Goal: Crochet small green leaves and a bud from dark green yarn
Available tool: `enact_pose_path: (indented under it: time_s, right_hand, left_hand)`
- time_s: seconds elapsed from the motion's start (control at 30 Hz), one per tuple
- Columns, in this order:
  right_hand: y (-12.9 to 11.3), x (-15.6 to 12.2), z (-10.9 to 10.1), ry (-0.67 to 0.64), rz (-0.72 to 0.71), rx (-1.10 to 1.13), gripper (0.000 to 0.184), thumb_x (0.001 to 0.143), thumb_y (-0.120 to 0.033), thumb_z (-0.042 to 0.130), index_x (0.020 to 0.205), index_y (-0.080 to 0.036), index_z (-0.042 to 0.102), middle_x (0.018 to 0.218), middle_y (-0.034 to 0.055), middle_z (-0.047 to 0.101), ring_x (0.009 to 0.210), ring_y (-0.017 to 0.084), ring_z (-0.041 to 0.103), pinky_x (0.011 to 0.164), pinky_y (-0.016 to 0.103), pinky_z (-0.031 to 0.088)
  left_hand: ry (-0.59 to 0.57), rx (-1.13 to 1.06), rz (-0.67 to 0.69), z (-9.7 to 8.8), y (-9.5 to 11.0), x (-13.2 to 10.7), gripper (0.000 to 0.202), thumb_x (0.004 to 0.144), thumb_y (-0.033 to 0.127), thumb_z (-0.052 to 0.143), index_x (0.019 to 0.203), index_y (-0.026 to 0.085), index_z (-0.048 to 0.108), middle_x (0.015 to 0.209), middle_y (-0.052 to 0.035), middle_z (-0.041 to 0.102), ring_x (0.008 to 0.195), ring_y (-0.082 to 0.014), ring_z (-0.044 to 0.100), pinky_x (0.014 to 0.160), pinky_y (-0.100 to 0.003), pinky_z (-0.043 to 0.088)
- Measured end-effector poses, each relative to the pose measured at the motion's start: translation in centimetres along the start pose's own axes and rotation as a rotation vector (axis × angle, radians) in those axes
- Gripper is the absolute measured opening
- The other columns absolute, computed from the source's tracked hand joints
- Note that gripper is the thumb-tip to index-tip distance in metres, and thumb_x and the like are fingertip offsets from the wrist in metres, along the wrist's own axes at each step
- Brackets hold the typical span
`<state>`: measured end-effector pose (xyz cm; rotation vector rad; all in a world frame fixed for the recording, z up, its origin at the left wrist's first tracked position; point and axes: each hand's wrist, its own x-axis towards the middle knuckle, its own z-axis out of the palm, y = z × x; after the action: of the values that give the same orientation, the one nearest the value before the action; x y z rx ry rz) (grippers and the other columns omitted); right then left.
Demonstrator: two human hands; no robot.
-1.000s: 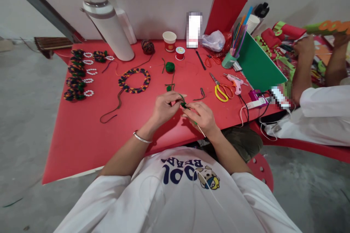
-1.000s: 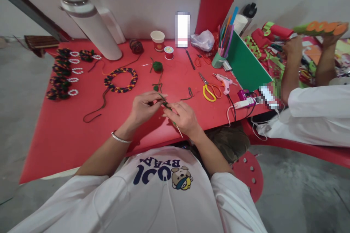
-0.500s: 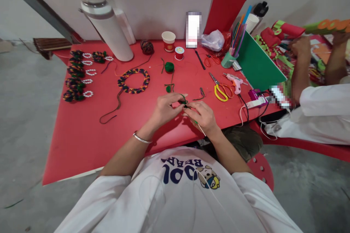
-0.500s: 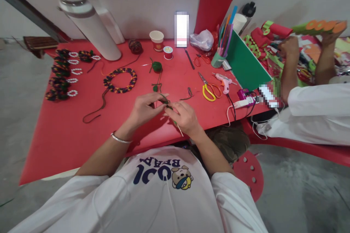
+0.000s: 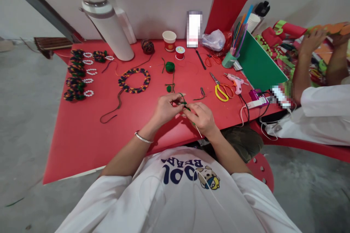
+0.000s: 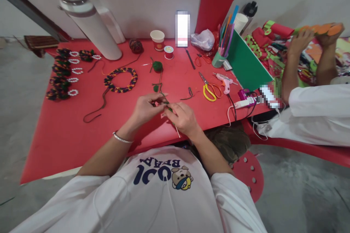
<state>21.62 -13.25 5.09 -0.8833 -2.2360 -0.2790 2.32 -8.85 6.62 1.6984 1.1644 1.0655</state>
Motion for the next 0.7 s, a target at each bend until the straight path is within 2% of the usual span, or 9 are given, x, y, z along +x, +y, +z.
enact_pose_path:
  time_s: [0.23, 0.33, 0.43, 0.5, 0.57, 0.63, 0.7]
  right_hand:
    - [0.3, -0.3, 0.2, -0.027, 0.000, 0.012, 0.020, 0.099, -0.020, 0.069, 0.117, -0.021, 0.076, 0.112, 0.0125, 0.079, 0.103, 0.022, 0.071, 0.089, 0.038, 0.060]
    - [0.1, -0.4, 0.3, -0.003, -0.004, -0.001, 0.020, 0.098, -0.019, 0.070, 0.117, -0.022, 0.076, 0.113, 0.0117, 0.079, 0.104, 0.022, 0.071, 0.089, 0.037, 0.061]
    - [-0.2, -0.5, 0.4, 0.072, -0.004, -0.023, 0.022, 0.096, -0.020, 0.073, 0.117, -0.024, 0.076, 0.116, 0.0117, 0.079, 0.106, 0.023, 0.072, 0.089, 0.038, 0.062]
    - [-0.4, -0.6, 0.6, 0.156, -0.013, -0.033, 0.027, 0.093, -0.020, 0.077, 0.120, -0.024, 0.075, 0.117, 0.0124, 0.079, 0.108, 0.024, 0.073, 0.088, 0.038, 0.063]
    - [-0.5, -0.7, 0.7, 0.229, -0.017, -0.036, 0.033, 0.091, -0.020, 0.080, 0.123, -0.024, 0.073, 0.118, 0.0127, 0.079, 0.109, 0.024, 0.073, 0.088, 0.038, 0.063]
    - [-0.5, -0.7, 0.8, 0.267, -0.026, -0.020, 0.037, 0.090, -0.021, 0.081, 0.125, -0.026, 0.072, 0.118, 0.0118, 0.080, 0.109, 0.023, 0.073, 0.089, 0.038, 0.064]
    - [-0.2, -0.7, 0.7, 0.280, -0.057, 0.024, 0.037, 0.090, -0.020, 0.082, 0.125, -0.027, 0.072, 0.119, 0.0105, 0.080, 0.109, 0.022, 0.073, 0.090, 0.037, 0.064]
  left_hand:
    - [0.023, -0.198, -0.170, 0.1, 0.5, 0.1, 0.028, 0.067, 0.017, 0.073, 0.093, 0.014, 0.081, 0.072, -0.0005, 0.072, 0.067, -0.0136, 0.063, 0.067, -0.025, 0.051]
    - [0.040, -0.302, -0.217, 0.1, 0.7, 0.0, 0.034, 0.064, 0.015, 0.076, 0.097, 0.013, 0.083, 0.071, 0.0007, 0.070, 0.066, -0.0114, 0.061, 0.066, -0.024, 0.049]
    - [0.053, -0.504, -0.289, -0.1, 0.9, -0.1, 0.041, 0.060, 0.018, 0.085, 0.100, 0.013, 0.084, 0.073, 0.0004, 0.070, 0.064, -0.0100, 0.060, 0.063, -0.023, 0.048]
    - [0.019, -0.650, -0.365, -0.3, 1.1, -0.1, 0.047, 0.057, 0.019, 0.089, 0.104, 0.014, 0.083, 0.072, 0.0008, 0.069, 0.059, -0.0088, 0.058, 0.056, -0.022, 0.045]
    - [-0.035, -0.755, -0.446, -0.5, 1.4, 0.0, 0.050, 0.055, 0.018, 0.092, 0.104, 0.014, 0.084, 0.070, 0.0014, 0.068, 0.051, -0.0063, 0.053, 0.047, -0.020, 0.036]
    - [-0.097, -0.822, -0.510, -0.9, 1.6, 0.1, 0.049, 0.055, 0.016, 0.092, 0.103, 0.015, 0.084, 0.068, 0.0016, 0.068, 0.047, -0.0041, 0.048, 0.042, -0.019, 0.028]
    - [-0.167, -0.867, -0.563, -1.3, 1.6, 0.1, 0.047, 0.055, 0.015, 0.092, 0.101, 0.015, 0.084, 0.068, 0.0012, 0.068, 0.046, -0.0035, 0.047, 0.041, -0.018, 0.025]
